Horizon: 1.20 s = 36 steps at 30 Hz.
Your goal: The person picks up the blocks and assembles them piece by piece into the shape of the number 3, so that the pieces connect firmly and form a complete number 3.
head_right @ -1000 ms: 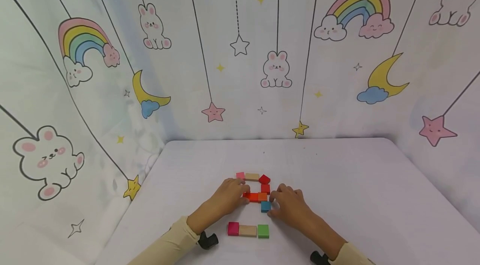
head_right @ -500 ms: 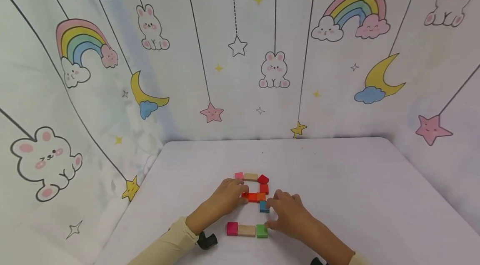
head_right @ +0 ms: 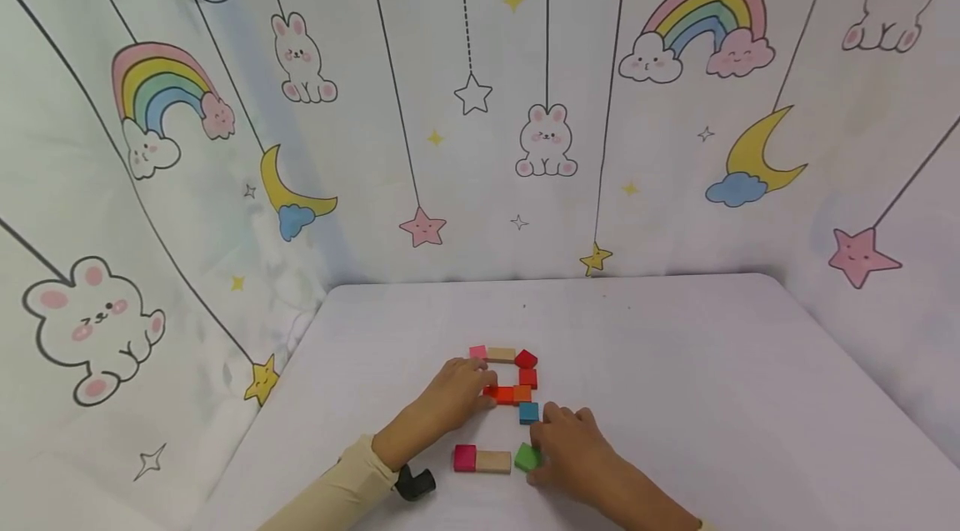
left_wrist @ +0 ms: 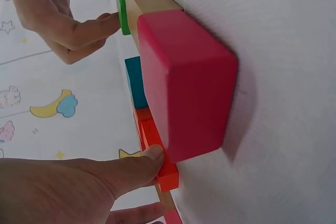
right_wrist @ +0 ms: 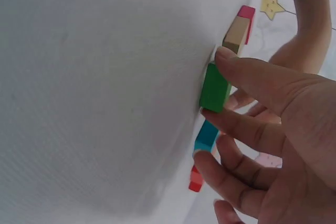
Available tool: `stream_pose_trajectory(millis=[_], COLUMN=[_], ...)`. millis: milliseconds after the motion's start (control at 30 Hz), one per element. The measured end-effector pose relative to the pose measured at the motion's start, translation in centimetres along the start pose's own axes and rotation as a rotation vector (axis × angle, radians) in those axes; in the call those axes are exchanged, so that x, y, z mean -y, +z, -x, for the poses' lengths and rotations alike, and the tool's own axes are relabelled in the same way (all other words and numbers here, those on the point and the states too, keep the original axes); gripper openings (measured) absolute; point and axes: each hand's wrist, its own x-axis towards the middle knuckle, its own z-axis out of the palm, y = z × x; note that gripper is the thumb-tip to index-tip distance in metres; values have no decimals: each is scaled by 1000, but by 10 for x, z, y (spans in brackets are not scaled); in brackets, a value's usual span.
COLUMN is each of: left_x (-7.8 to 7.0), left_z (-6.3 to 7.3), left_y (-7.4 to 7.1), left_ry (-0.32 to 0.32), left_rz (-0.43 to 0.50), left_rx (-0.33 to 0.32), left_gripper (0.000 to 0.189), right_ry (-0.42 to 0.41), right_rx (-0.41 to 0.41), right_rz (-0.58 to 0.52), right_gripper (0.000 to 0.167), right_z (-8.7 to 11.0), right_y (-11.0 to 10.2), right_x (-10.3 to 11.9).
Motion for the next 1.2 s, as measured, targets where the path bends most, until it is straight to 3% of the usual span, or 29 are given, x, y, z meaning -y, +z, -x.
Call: stream_pose_trajectory(millis=[333,567,733,900,1200], left_x=[1,2,1,0,0], left_z=[0,0,0,0,1], left_y=[-1,-2,-2,-3,-4], left_ry=[2,0,-8,-15,-15], left_rz=[1,-3,1,17,21], left_rx=[-4,-2,11,16,15], left_gripper=[24,23,24,24,24], right_ry=[23,-23,-67,-39,28], right_rx=[-88,-76,-65,-70,-148], right_rz=[27,-53,-54,-28,-3], right_gripper=[40,46,37,29,36], right_z=[1,2,3,1,-4], right_y=[0,-7,-11,-10,-2], right_x=[-5,-7,-6,-7,-9])
